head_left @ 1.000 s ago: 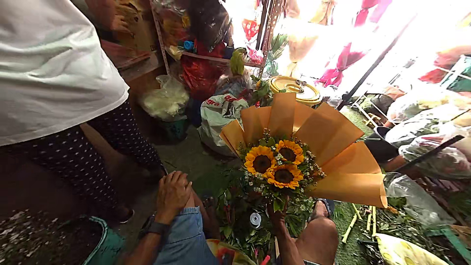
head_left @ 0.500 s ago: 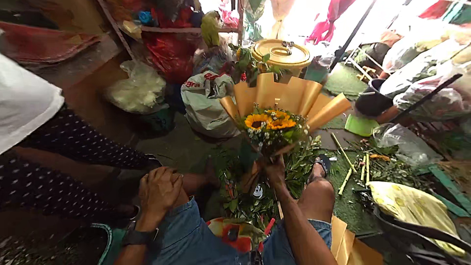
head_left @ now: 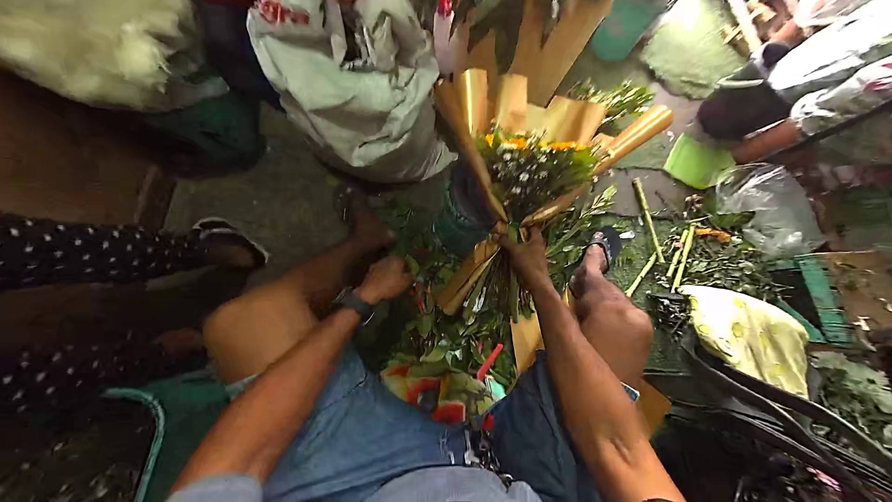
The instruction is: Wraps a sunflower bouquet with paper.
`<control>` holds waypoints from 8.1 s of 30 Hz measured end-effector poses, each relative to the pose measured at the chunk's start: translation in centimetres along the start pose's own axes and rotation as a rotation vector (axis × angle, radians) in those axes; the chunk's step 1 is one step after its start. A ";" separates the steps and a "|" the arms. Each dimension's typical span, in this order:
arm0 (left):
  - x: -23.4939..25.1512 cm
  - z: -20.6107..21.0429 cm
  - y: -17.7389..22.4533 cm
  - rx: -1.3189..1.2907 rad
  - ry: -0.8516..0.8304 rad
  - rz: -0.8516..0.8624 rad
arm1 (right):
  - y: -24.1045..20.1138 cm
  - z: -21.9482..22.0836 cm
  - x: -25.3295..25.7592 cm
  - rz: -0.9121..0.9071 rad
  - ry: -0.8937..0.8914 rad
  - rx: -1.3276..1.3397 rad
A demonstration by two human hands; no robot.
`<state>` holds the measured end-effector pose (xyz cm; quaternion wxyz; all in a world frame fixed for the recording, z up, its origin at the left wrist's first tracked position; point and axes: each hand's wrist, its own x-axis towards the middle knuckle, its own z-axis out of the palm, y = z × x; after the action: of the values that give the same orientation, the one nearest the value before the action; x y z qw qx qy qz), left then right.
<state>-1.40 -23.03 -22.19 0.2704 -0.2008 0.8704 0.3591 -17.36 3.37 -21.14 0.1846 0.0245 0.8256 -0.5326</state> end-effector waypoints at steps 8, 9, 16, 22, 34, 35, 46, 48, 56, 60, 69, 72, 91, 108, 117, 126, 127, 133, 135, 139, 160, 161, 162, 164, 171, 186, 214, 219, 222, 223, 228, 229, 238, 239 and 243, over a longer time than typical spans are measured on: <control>8.4 11.0 -4.3 0.034 -0.197 -0.203 | 2.5 2.1 1.3 0.115 0.034 -0.160; 8.5 12.2 -4.2 -0.021 -0.166 -0.264 | 2.6 1.8 1.0 0.110 0.013 -0.154; 10.4 19.1 -3.2 -0.333 0.161 -0.655 | 2.8 -3.1 0.9 0.166 -0.241 0.038; 8.7 14.4 -3.3 -0.425 0.077 -0.596 | 2.1 -5.3 0.7 0.089 -0.132 -0.134; -6.1 4.7 12.7 -0.815 -0.260 0.044 | 2.5 -5.1 -1.7 0.179 -0.024 0.017; -5.3 5.2 13.8 -0.840 -0.295 0.026 | 2.5 -4.9 -1.8 0.176 -0.012 0.019; -0.1 5.7 17.2 -1.078 -0.277 -0.101 | 2.6 -5.2 -1.4 0.162 -0.002 0.032; -0.5 6.2 17.8 -1.028 -0.186 -0.095 | 2.5 -5.1 -1.5 0.183 0.039 0.027; -8.5 7.6 9.0 -0.363 0.219 -0.050 | 3.2 -5.2 0.7 0.218 0.099 -0.147; -5.7 8.8 4.7 0.237 0.228 -0.144 | 2.5 -2.9 0.5 0.178 0.001 0.005; 9.4 8.7 13.6 -0.691 0.178 0.169 | 3.7 0.5 -1.0 -0.015 0.183 0.054; 8.9 10.2 14.0 -0.709 0.256 0.198 | 3.9 0.4 -1.6 -0.091 0.174 0.050; 1.4 10.5 11.8 -1.029 0.232 0.218 | -6.1 -16.6 -3.8 -0.012 0.351 0.199; -11.6 11.0 11.1 -0.748 0.366 0.384 | -16.9 -22.3 -14.6 -0.211 0.461 0.457; -12.6 9.8 12.1 -0.127 0.233 0.109 | -19.7 -22.6 -17.9 -0.381 0.349 0.383; -12.4 10.8 10.8 -0.836 0.269 0.562 | -20.8 -23.4 -14.3 -0.248 0.205 0.236; -12.1 10.8 10.4 -0.834 0.280 0.544 | -20.8 -23.8 -14.4 -0.241 0.194 0.238; -11.2 10.1 9.2 -0.615 0.365 0.389 | -17.7 -24.6 -13.6 -0.240 0.291 0.179; -11.9 9.2 9.7 -0.538 0.345 0.335 | -17.7 -24.4 -12.4 -0.163 0.248 0.066; -12.1 9.0 9.3 -0.510 0.279 0.270 | -18.8 -24.9 -6.2 0.054 0.013 -0.336; 5.7 6.4 13.2 -0.919 0.324 0.166 | -18.7 -26.5 4.2 -0.311 0.211 -0.457; 7.0 6.4 13.2 -0.926 0.316 0.145 | -15.4 -26.9 2.8 -0.288 0.222 -0.420; 8.0 6.5 13.1 -0.941 0.309 0.124 | -11.5 -27.2 1.4 -0.257 0.232 -0.376; 9.4 7.0 12.8 -0.963 0.288 0.085 | -2.7 -27.8 -0.9 -0.129 0.256 -0.271; 8.6 5.2 15.4 -0.976 0.217 0.105 | 19.4 -24.2 -14.2 0.355 0.402 0.065; -0.1 4.1 14.0 -0.303 0.449 0.170 | 36.3 -18.4 -23.4 0.680 0.436 -0.056; -19.3 11.7 24.2 -0.877 -0.018 0.693 | 2.6 -15.9 -31.8 -0.952 0.065 -0.468; -21.1 9.8 22.9 -0.887 0.131 0.903 | -0.9 -14.1 -32.5 -0.709 0.070 -0.162; -22.9 9.8 23.4 -0.831 0.200 0.925 | -4.6 -13.4 -32.8 -0.556 0.076 -0.190; -23.3 9.7 23.5 -0.805 0.202 0.950 | -5.6 -13.2 -32.8 -0.531 0.088 -0.215; -23.7 8.0 22.3 -0.631 0.078 1.193 | -9.2 -14.4 -33.1 -0.439 0.372 -0.221; -23.4 7.7 22.1 -0.659 0.159 1.199 | -9.7 -15.2 -32.9 -0.426 0.381 -0.159; -12.8 4.1 25.3 -1.351 -0.478 0.780 | -14.8 -23.4 -33.8 -0.618 -0.025 0.371; -12.7 4.0 26.5 -1.409 -0.632 0.885 | -15.2 -24.2 -33.9 -0.625 -0.029 0.359; -14.1 2.2 30.0 -1.511 -0.829 1.154 | -16.1 -27.4 -34.5 -0.655 0.028 0.303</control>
<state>-6.02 0.63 0.65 0.1393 0.2688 0.2206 0.9272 3.31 26.21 14.28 -0.0128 -0.2071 0.7039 -0.6793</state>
